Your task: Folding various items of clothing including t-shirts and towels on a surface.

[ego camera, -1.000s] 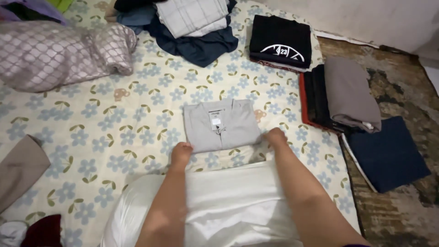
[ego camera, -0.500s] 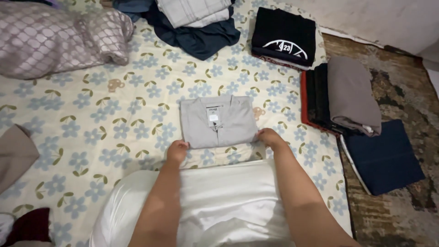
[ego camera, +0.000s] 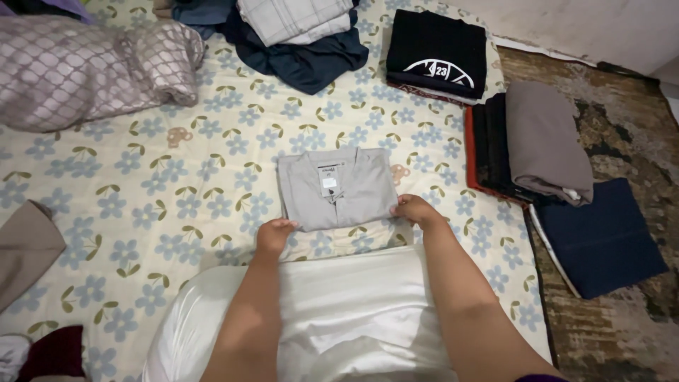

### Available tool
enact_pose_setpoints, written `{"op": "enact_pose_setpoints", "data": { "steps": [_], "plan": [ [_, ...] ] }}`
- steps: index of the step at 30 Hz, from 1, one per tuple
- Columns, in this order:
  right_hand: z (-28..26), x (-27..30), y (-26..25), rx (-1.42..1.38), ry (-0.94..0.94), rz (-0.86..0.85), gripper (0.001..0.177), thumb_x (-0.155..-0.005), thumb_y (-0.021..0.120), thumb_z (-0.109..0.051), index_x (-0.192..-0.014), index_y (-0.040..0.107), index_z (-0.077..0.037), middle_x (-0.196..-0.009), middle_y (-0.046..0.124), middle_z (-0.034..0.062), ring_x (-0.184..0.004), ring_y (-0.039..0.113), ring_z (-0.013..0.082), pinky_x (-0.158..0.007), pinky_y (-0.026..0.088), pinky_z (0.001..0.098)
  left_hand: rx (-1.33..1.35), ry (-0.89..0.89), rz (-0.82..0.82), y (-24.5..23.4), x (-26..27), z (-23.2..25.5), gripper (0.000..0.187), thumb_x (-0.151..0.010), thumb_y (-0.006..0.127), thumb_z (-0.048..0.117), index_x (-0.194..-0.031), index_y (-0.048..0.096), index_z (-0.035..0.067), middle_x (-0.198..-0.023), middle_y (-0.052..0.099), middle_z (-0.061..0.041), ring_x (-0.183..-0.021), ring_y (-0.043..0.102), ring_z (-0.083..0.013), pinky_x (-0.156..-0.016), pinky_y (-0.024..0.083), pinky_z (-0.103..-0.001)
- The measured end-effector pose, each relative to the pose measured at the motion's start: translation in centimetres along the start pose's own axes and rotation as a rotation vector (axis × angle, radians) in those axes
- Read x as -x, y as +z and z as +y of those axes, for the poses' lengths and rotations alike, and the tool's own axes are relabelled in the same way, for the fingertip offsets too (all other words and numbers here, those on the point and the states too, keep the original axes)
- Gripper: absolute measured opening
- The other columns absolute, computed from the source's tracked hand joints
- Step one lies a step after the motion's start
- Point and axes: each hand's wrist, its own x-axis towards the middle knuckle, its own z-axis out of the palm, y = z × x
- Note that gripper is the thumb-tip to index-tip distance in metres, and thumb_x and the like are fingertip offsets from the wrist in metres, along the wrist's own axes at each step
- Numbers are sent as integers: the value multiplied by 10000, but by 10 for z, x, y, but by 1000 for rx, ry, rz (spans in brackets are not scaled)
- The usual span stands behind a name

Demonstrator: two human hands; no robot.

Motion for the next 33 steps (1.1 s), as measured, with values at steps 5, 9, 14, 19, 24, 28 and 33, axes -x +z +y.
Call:
{"op": "enact_pose_setpoints", "data": {
  "steps": [5, 9, 14, 19, 24, 28, 33],
  "plan": [
    [8, -24, 0, 178, 139, 58, 272, -784, 856, -266, -992, 711, -169, -827, 695, -29, -643, 582, 124, -563, 467, 337, -110, -182, 50, 0, 6, 34, 244, -785, 874, 181, -883, 769, -17, -856, 786, -68, -787, 682, -103, -783, 535, -262],
    [11, -16, -6, 159, 283, 73, 317, -820, 868, -351, -991, 716, -132, -773, 615, 20, -615, 500, 183, -558, 411, 352, -248, -353, 60, -2, 7, 49, 300, -751, 922, 255, -872, 811, 4, -808, 768, -66, -736, 626, -106, -768, 495, -266],
    [7, -9, -10, 91, 275, 87, 174, -861, 793, -335, -966, 748, -204, -721, 585, -8, -620, 488, 142, -552, 372, 322, -216, -375, 91, -3, 2, 36, 330, -692, 950, 289, -826, 782, 39, -783, 759, -43, -709, 620, -100, -741, 506, -263],
    [35, -37, -22, -57, 142, 150, 102, -858, 777, -229, -943, 749, -180, -728, 615, -34, -620, 477, 132, -543, 377, 333, -199, -420, 217, -5, -5, 68, 436, -623, 989, 321, -788, 680, 61, -776, 731, -38, -689, 613, -113, -701, 523, -280],
    [35, -37, -15, 247, 253, 114, 154, -896, 710, -291, -940, 737, -146, -782, 638, 57, -643, 523, 173, -542, 392, 375, -373, -382, 135, -18, 0, 27, 491, -620, 985, 410, -751, 704, 29, -737, 708, -55, -678, 612, -148, -702, 531, -312],
    [19, -27, -15, 194, 171, 70, 187, -853, 742, -270, -935, 754, -103, -837, 709, 65, -665, 625, 173, -552, 466, 375, -465, -390, 22, -18, -23, 26, 502, -653, 961, 432, -747, 674, 31, -723, 695, -67, -678, 617, -172, -707, 534, -339],
    [5, -51, -12, -185, 135, 216, 331, -922, 722, -458, -910, 703, -128, -792, 611, -13, -624, 473, 130, -539, 338, 311, -195, -519, 38, -11, -56, 54, 363, -974, 610, 486, -847, 740, 172, -647, 581, 23, -582, 503, -130, -548, 371, -303]
  ]
}}
